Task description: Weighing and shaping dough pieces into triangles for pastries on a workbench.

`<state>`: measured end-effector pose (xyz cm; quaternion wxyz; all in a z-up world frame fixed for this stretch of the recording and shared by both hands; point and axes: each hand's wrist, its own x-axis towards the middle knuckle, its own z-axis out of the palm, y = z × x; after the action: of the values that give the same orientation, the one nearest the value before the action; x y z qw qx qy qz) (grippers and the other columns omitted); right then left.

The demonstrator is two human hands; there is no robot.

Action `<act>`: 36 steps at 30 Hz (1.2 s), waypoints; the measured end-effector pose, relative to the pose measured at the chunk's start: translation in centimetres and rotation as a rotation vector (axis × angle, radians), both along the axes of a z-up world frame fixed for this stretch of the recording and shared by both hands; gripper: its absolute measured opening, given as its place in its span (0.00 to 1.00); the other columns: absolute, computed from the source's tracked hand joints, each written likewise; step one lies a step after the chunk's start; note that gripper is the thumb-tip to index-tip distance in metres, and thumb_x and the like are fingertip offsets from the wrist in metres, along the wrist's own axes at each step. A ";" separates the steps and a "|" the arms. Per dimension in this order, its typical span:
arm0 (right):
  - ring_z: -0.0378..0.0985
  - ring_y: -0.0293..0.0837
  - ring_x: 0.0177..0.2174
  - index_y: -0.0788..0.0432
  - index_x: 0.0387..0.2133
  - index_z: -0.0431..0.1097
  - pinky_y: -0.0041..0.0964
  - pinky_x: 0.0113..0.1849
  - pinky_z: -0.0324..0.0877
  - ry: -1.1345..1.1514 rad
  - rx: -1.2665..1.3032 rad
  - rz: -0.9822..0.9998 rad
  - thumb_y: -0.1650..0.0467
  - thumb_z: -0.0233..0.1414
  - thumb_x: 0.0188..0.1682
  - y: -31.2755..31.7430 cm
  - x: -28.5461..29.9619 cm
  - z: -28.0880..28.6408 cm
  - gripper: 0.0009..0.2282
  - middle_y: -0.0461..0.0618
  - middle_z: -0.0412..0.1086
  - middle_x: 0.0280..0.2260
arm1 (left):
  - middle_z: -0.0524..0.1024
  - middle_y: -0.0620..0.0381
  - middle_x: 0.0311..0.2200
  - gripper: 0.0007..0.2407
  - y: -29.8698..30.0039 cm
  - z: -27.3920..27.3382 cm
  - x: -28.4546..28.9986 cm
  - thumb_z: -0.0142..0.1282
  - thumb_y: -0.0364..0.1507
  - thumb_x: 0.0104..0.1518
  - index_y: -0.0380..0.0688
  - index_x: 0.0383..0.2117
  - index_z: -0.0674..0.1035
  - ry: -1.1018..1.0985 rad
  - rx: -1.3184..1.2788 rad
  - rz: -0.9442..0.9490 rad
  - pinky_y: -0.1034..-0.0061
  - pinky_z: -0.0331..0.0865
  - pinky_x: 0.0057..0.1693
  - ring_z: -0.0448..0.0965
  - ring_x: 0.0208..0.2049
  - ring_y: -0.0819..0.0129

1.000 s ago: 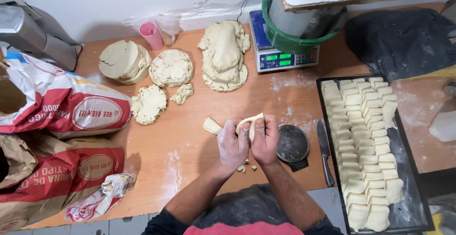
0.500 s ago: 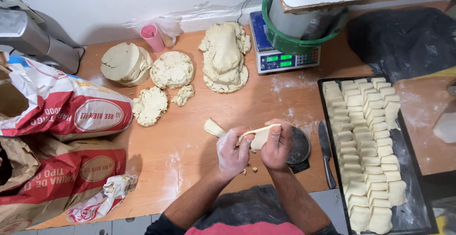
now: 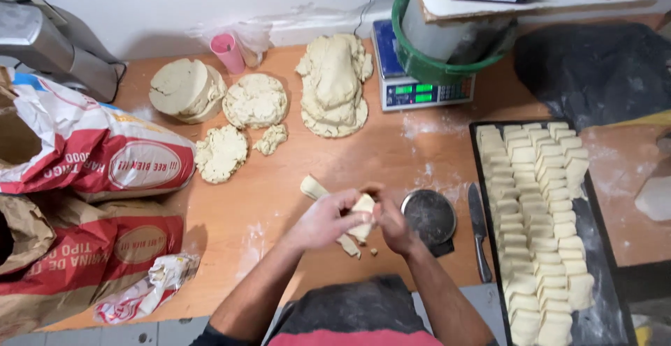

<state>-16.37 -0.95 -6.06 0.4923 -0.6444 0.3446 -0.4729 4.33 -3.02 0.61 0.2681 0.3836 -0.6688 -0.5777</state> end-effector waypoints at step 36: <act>0.73 0.32 0.24 0.60 0.48 0.79 0.28 0.26 0.70 0.331 0.931 -0.271 0.66 0.57 0.51 6.6 -29.4 -10.1 0.14 0.44 0.73 0.26 | 0.77 0.41 0.23 0.19 -1.4 -19.0 -11.6 0.58 0.45 0.58 0.38 0.28 0.78 -0.424 0.030 0.656 0.55 0.69 0.37 0.79 0.27 0.46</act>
<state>-45.77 5.69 -16.12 0.6002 -0.3725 0.6727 -0.2203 -7.30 -4.43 -18.42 0.2887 0.6919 -0.5426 -0.3788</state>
